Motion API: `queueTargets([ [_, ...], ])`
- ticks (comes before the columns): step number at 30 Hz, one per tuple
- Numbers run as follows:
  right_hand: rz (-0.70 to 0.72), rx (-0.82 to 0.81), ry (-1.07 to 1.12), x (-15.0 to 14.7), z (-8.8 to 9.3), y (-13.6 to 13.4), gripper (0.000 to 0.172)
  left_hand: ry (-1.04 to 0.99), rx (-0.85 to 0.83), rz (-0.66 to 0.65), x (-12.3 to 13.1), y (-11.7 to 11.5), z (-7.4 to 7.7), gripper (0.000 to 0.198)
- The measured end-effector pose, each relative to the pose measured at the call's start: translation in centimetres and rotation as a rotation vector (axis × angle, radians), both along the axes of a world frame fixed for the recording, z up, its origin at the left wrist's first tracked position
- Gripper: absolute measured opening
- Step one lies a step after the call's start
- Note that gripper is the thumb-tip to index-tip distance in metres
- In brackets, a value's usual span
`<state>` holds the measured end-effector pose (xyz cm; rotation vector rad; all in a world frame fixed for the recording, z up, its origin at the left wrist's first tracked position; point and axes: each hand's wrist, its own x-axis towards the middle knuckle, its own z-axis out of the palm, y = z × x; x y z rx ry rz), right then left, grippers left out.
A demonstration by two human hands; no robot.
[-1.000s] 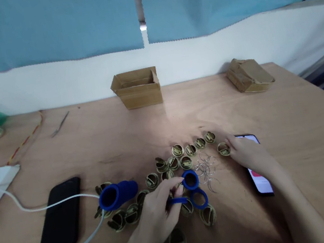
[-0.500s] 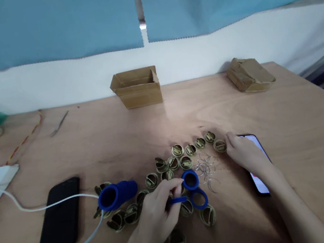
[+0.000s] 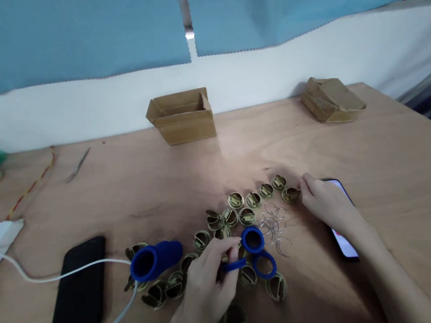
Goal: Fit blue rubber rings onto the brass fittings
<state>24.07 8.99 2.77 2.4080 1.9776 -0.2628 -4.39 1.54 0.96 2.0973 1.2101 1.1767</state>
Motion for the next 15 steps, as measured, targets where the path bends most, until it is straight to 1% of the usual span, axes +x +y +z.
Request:
queueTargets([
  [3, -0.009, 0.178, 0.078, -0.6, 0.6, -0.2, 0.025, -0.028, -0.014, 0.031, 0.1, 0.0, 0.2, 0.02],
  [5, 0.049, 0.313, 0.193, -1.4, 1.3, -0.6, 0.023, -0.056, -0.066, 0.065, 0.2, 0.0, 0.2, 0.017],
  [7, 0.178, 0.397, 0.356, -2.6, 1.9, -1.3, 0.023, -0.112, -0.133, 0.119, 0.3, 0.1, 0.1, 0.014],
  [8, 0.266, 0.402, 0.45, -3.3, 2.2, -1.8, 0.022, -0.152, -0.161, 0.147, 0.3, 0.1, 0.0, 0.015],
  [11, 0.56, 0.34, 0.693, -5.6, 2.6, -3.5, 0.018, -0.272, -0.237, 0.194, 0.6, 0.2, -0.3, 0.022],
  [13, 0.73, 0.355, 0.759, -6.9, 2.6, -4.5, 0.011, -0.344, -0.277, 0.181, 0.7, 0.4, -0.4, 0.027],
  [15, 0.815, 0.357, 0.743, -7.8, 2.3, -5.1, 0.009, -0.397, -0.298, 0.141, 0.7, 0.5, -0.5, 0.03],
])
